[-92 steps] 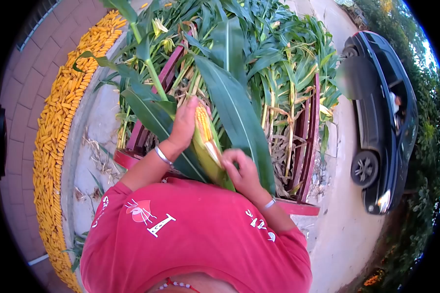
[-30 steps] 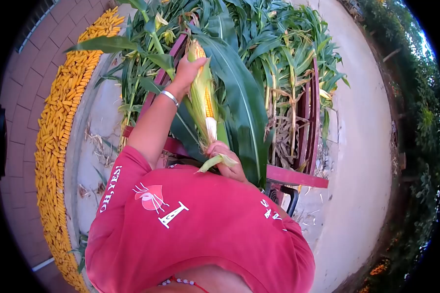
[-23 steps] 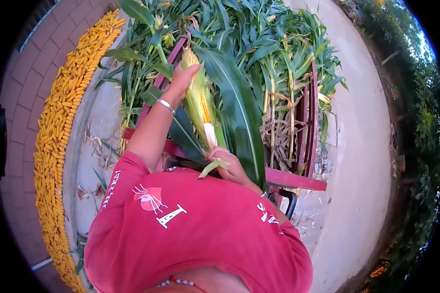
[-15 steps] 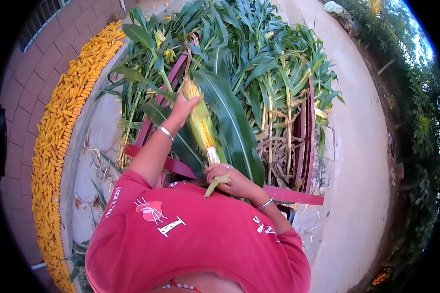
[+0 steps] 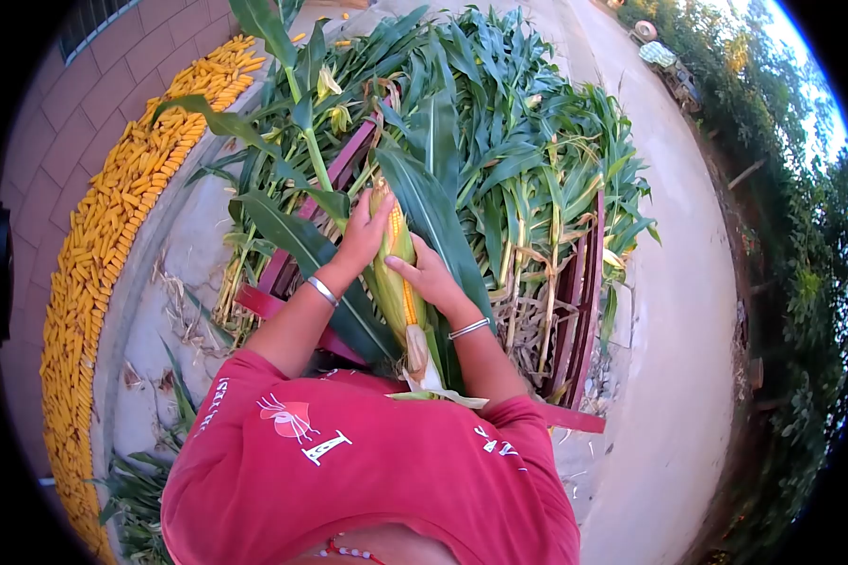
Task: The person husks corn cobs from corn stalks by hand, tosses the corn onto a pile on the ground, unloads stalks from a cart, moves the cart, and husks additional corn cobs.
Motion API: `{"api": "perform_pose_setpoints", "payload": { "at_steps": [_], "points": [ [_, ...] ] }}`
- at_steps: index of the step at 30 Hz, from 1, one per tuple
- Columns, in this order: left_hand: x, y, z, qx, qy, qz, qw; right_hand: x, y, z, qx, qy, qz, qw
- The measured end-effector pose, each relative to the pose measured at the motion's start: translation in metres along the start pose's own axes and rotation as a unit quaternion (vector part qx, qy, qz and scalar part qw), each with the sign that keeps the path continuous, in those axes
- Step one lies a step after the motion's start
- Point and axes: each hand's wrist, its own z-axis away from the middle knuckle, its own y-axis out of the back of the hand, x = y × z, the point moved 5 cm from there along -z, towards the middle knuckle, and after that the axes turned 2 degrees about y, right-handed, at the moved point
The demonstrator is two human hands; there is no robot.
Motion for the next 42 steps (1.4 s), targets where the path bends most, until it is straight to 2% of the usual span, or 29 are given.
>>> {"api": "perform_pose_setpoints", "payload": {
  "at_steps": [2, 4, 6, 11, 14, 16, 20, 23, 25, 26, 28, 31, 33, 34, 38, 40, 41, 42],
  "points": [
    [0.009, 0.007, -0.004, 0.018, -0.014, -0.042, 0.999, -0.003, -0.004, 0.003, 0.026, 0.016, 0.037, 0.999],
    [0.010, 0.010, -0.008, -0.017, 0.025, -0.144, 0.989, -0.002, -0.006, 0.007, 0.053, 0.028, 0.075, 0.995],
    [0.013, 0.011, -0.004, -0.004, 0.014, -0.157, 0.988, 0.002, -0.006, 0.005, 0.091, 0.061, 0.074, 0.991],
    [0.002, 0.014, 0.000, 0.019, -0.036, -0.147, 0.988, -0.001, -0.012, 0.007, 0.091, 0.051, 0.048, 0.993],
    [-0.013, 0.014, 0.001, 0.029, -0.043, -0.076, 0.996, -0.004, -0.014, 0.007, 0.081, 0.041, 0.038, 0.995],
    [-0.019, 0.008, 0.003, 0.002, 0.056, 0.147, 0.988, -0.005, -0.016, 0.008, 0.075, 0.039, 0.027, 0.996],
    [-0.013, 0.004, 0.008, 0.031, 0.105, 0.235, 0.966, -0.006, -0.018, 0.009, 0.086, 0.029, 0.012, 0.996],
    [-0.032, 0.003, 0.010, 0.066, 0.148, 0.318, 0.934, -0.002, -0.019, 0.010, 0.090, 0.030, 0.001, 0.996],
    [-0.072, 0.004, 0.009, 0.120, 0.202, 0.393, 0.889, -0.001, -0.019, 0.011, 0.086, 0.035, -0.010, 0.996],
    [-0.080, 0.004, 0.009, 0.123, 0.203, 0.395, 0.888, -0.001, -0.020, 0.012, 0.078, 0.034, -0.017, 0.996],
    [-0.088, 0.004, 0.017, 0.184, 0.286, 0.500, 0.797, -0.002, -0.018, 0.012, 0.069, 0.032, -0.023, 0.997],
    [-0.073, 0.004, 0.019, 0.233, 0.316, 0.518, 0.760, -0.008, -0.015, 0.004, 0.049, -0.001, -0.043, 0.998],
    [-0.086, -0.001, 0.016, 0.251, 0.317, 0.530, 0.745, -0.027, -0.014, -0.006, 0.047, 0.024, 0.015, 0.998],
    [-0.089, -0.001, 0.016, 0.269, 0.317, 0.539, 0.733, -0.033, -0.018, -0.011, 0.064, -0.005, -0.018, 0.998],
    [-0.080, 0.002, 0.016, 0.261, 0.281, 0.529, 0.757, -0.010, -0.011, -0.034, 0.098, 0.024, 0.076, 0.992],
    [-0.060, 0.000, 0.021, 0.199, 0.300, 0.593, 0.720, -0.016, -0.007, -0.034, 0.118, 0.054, 0.098, 0.987],
    [-0.054, 0.006, 0.031, 0.200, 0.304, 0.592, 0.719, -0.017, -0.005, -0.034, 0.119, 0.049, 0.097, 0.987],
    [-0.042, 0.014, 0.041, 0.098, 0.266, 0.528, 0.801, -0.021, 0.002, -0.033, 0.135, 0.058, 0.065, 0.987]
  ]
}}
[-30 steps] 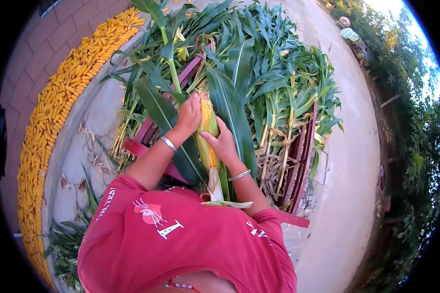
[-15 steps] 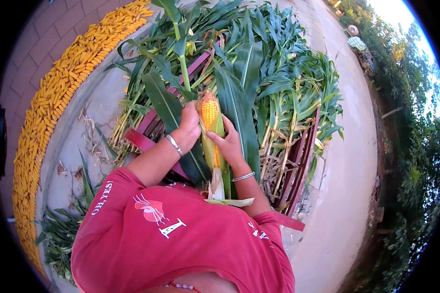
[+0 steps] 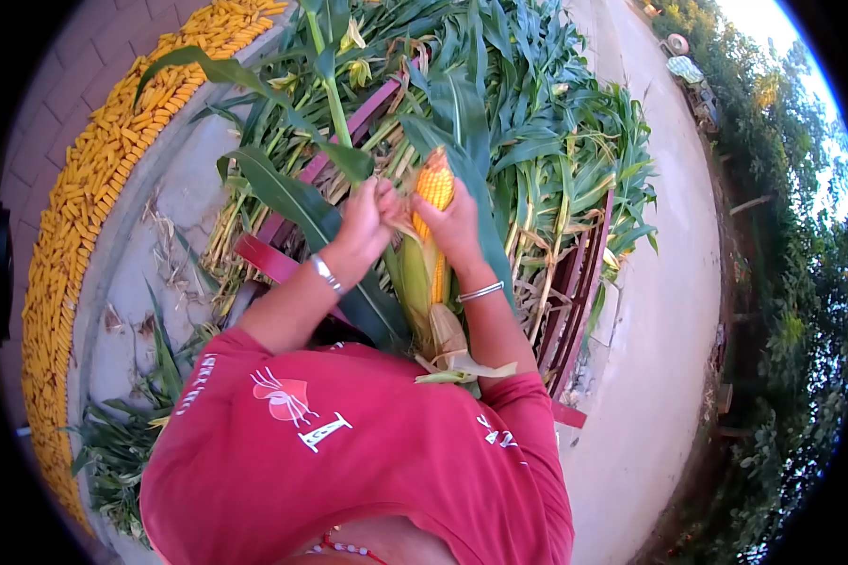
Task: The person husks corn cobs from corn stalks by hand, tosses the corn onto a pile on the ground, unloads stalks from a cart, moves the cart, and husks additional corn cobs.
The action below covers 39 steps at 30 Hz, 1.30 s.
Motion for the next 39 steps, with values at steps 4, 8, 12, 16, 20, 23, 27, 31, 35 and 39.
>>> {"api": "perform_pose_setpoints", "payload": {
  "at_steps": [4, 8, 12, 16, 20, 23, 27, 31, 35, 39],
  "points": [
    [0.004, 0.051, 0.091, -0.144, 0.077, -0.301, 0.939, -0.008, 0.028, -0.020, 0.001, -0.023, -0.084, 0.996],
    [0.015, 0.095, 0.147, -0.184, 0.073, -0.434, 0.879, -0.014, 0.029, -0.028, -0.009, -0.028, -0.081, 0.996],
    [0.010, 0.111, 0.145, -0.197, 0.071, -0.533, 0.820, -0.004, 0.026, -0.046, 0.000, -0.005, -0.059, 0.998],
    [0.005, 0.112, 0.127, -0.222, 0.023, -0.632, 0.742, -0.017, 0.014, -0.039, 0.020, 0.023, 0.007, 1.000],
    [0.014, 0.105, 0.095, -0.193, -0.061, -0.721, 0.663, -0.027, 0.005, -0.036, 0.004, 0.029, 0.023, 0.999],
    [0.024, 0.089, 0.086, -0.157, -0.156, -0.804, 0.551, -0.036, -0.003, -0.034, -0.035, 0.003, -0.127, 0.991],
    [0.023, 0.072, 0.088, -0.156, -0.180, -0.804, 0.546, -0.026, -0.024, -0.041, -0.210, -0.079, -0.228, 0.948],
    [0.023, 0.073, 0.080, -0.135, -0.201, -0.792, 0.561, -0.032, -0.030, -0.034, -0.199, -0.066, -0.271, 0.939],
    [0.023, 0.082, 0.076, -0.098, -0.179, -0.798, 0.568, -0.020, -0.026, -0.037, -0.173, -0.117, -0.368, 0.906],
    [0.022, 0.084, 0.071, -0.088, -0.192, -0.782, 0.586, -0.012, -0.023, -0.042, -0.138, -0.164, -0.390, 0.895]
  ]
}}
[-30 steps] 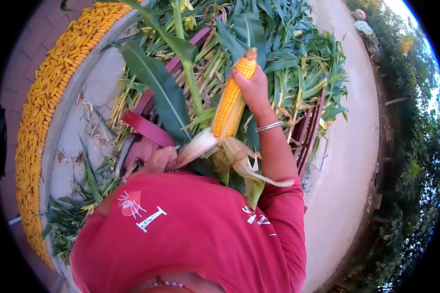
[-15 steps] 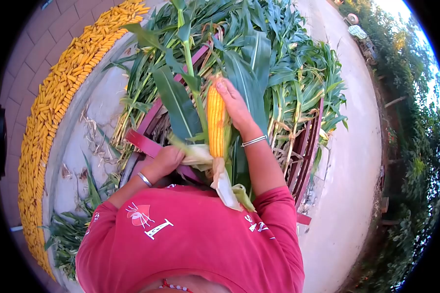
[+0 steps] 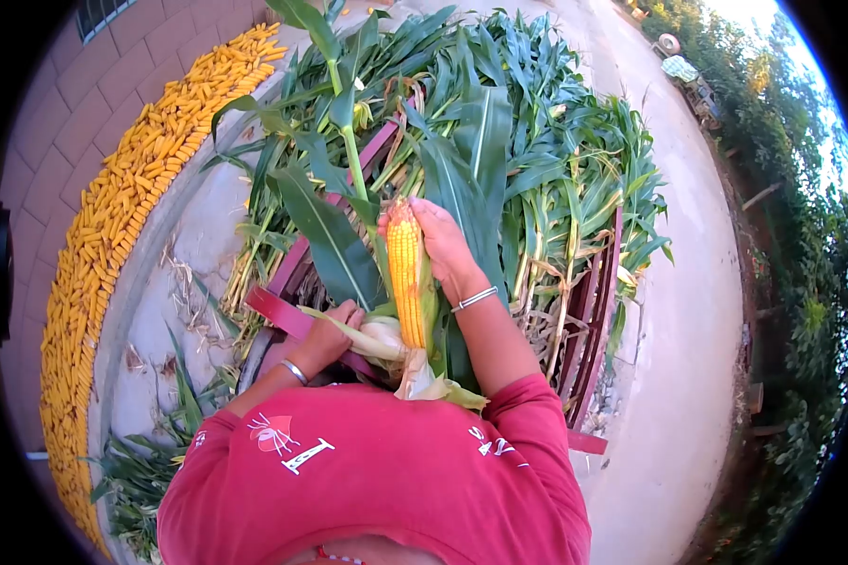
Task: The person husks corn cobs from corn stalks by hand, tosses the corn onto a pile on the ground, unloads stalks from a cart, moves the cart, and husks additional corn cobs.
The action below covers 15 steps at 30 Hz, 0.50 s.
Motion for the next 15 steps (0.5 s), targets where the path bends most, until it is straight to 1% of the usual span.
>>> {"api": "perform_pose_setpoints", "payload": {
  "at_steps": [1, 2, 4, 5, 6, 8, 9, 10, 11, 12, 13, 15],
  "points": [
    [-0.002, -0.001, -0.001, -0.005, 0.002, 0.005, 1.000, -0.001, -0.001, 0.000, 0.014, -0.017, -0.019, 1.000],
    [-0.003, -0.001, -0.001, -0.004, 0.000, 0.003, 1.000, -0.001, 0.000, -0.002, 0.013, -0.014, -0.020, 1.000],
    [-0.002, 0.002, 0.000, -0.006, 0.021, 0.036, 0.999, 0.003, 0.007, -0.004, 0.040, -0.018, -0.004, 0.999],
    [-0.002, 0.004, 0.000, -0.021, 0.046, 0.029, 0.998, 0.003, 0.009, -0.006, 0.041, -0.014, -0.004, 0.999],
    [0.000, 0.007, 0.000, -0.023, 0.042, 0.027, 0.998, 0.003, 0.011, -0.006, 0.052, -0.012, 0.004, 0.999],
    [-0.002, 0.012, -0.001, -0.013, 0.087, 0.099, 0.991, 0.004, 0.012, -0.005, 0.067, -0.005, 0.012, 0.998],
    [-0.002, 0.017, -0.005, -0.016, 0.100, 0.118, 0.988, 0.003, 0.014, -0.005, 0.081, -0.009, 0.024, 0.996],
    [0.002, 0.020, -0.011, -0.020, 0.093, 0.116, 0.989, 0.003, 0.015, -0.004, 0.096, -0.014, 0.036, 0.995],
    [0.014, 0.034, -0.017, 0.070, 0.007, -0.003, 0.998, 0.003, 0.016, -0.003, 0.109, -0.012, 0.041, 0.993],
    [0.034, 0.050, -0.022, 0.160, -0.080, -0.120, 0.977, 0.002, 0.015, -0.002, 0.112, -0.006, 0.040, 0.993],
    [0.061, 0.068, -0.029, 0.191, -0.103, -0.149, 0.965, 0.000, 0.015, -0.001, 0.131, -0.001, 0.051, 0.990],
    [0.093, 0.087, -0.048, 0.177, -0.134, -0.133, 0.966, -0.001, 0.015, 0.002, 0.152, 0.009, 0.063, 0.986]
  ]
}}
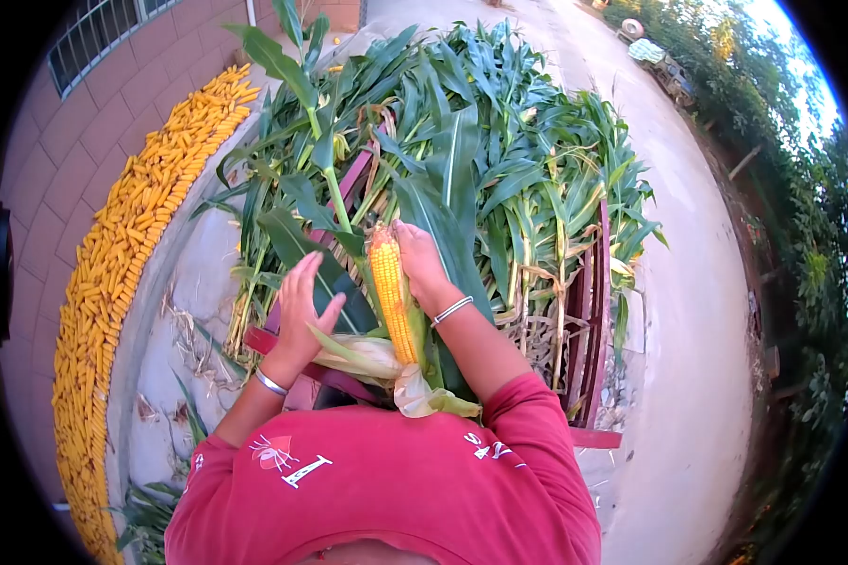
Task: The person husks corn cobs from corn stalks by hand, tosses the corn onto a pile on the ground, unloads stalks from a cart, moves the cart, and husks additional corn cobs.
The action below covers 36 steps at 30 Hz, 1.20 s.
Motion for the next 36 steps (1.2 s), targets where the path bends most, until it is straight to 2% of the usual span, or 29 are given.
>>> {"api": "perform_pose_setpoints", "payload": {
  "at_steps": [1, 2, 3, 4, 5, 6, 7, 8, 10, 13, 15, 17, 19, 21, 23, 26, 29, 30, 32, 34, 35, 36],
  "points": [
    [0.007, 0.001, -0.012, -0.008, -0.022, 0.022, 0.999, 0.003, 0.001, -0.002, 0.002, 0.004, -0.002, 1.000],
    [0.005, -0.010, -0.020, -0.085, 0.026, 0.085, 0.992, 0.007, 0.004, -0.005, 0.008, 0.035, 0.007, 0.999],
    [0.005, -0.023, -0.021, -0.087, 0.022, 0.085, 0.992, 0.010, 0.009, -0.007, 0.013, 0.065, 0.016, 0.998],
    [-0.006, -0.052, -0.019, -0.136, 0.120, 0.295, 0.938, 0.015, 0.012, -0.009, -0.009, 0.064, 0.006, 0.998],
    [-0.012, -0.079, -0.017, -0.178, 0.209, 0.486, 0.829, 0.010, 0.010, -0.004, -0.007, 0.069, 0.005, 0.998],
    [-0.009, -0.086, -0.017, -0.154, 0.212, 0.525, 0.810, 0.001, 0.007, 0.006, -0.010, 0.091, 0.007, 0.996],
    [-0.008, -0.089, -0.015, -0.158, 0.207, 0.525, 0.810, -0.005, 0.004, 0.014, -0.013, 0.114, 0.009, 0.993],
    [-0.009, -0.092, -0.014, -0.139, 0.221, 0.526, 0.809, -0.002, 0.003, 0.017, -0.044, 0.066, -0.049, 0.996],
    [-0.010, -0.095, -0.013, -0.107, 0.244, 0.538, 0.799, -0.003, 0.004, 0.021, -0.054, 0.053, -0.017, 0.997],
    [-0.012, -0.100, -0.012, -0.121, 0.267, 0.573, 0.765, -0.003, 0.009, 0.028, -0.075, 0.014, 0.000, 0.997],
    [-0.018, -0.102, -0.012, -0.135, 0.268, 0.560, 0.772, -0.002, 0.011, 0.029, -0.084, 0.012, -0.059, 0.995],
    [-0.029, -0.116, -0.007, -0.151, 0.293, 0.621, 0.711, 0.006, 0.014, 0.024, -0.081, 0.018, -0.092, 0.992],
    [-0.030, -0.111, -0.010, -0.156, 0.289, 0.604, 0.726, 0.006, 0.013, 0.023, -0.070, 0.038, -0.123, 0.989],
    [-0.031, -0.107, -0.011, -0.208, 0.297, 0.546, 0.756, 0.006, 0.013, 0.026, -0.065, 0.039, -0.118, 0.990],
    [-0.027, -0.098, -0.018, -0.203, 0.287, 0.527, 0.774, 0.004, 0.010, 0.029, -0.076, 0.041, -0.122, 0.989],
    [-0.027, -0.096, -0.022, -0.234, 0.250, 0.476, 0.810, 0.003, 0.003, 0.031, -0.073, 0.034, -0.095, 0.992],
    [-0.025, -0.106, -0.024, -0.240, 0.236, 0.507, 0.794, 0.002, -0.002, 0.033, -0.081, 0.055, -0.073, 0.992],
    [-0.022, -0.110, -0.023, -0.253, 0.253, 0.524, 0.773, 0.003, -0.001, 0.031, -0.082, 0.054, -0.073, 0.992],
    [-0.023, -0.117, -0.022, -0.264, 0.271, 0.541, 0.751, 0.006, 0.001, 0.027, -0.098, 0.065, 0.005, 0.993],
    [-0.027, -0.134, -0.015, -0.324, 0.338, 0.597, 0.651, 0.006, 0.002, 0.031, -0.128, 0.040, -0.001, 0.991],
    [-0.030, -0.138, -0.018, -0.321, 0.336, 0.598, 0.652, 0.004, 0.000, 0.031, -0.156, 0.017, -0.007, 0.988],
    [-0.030, -0.140, -0.018, -0.336, 0.335, 0.579, 0.663, 0.004, 0.004, 0.031, -0.127, 0.023, 0.007, 0.992]
  ]
}}
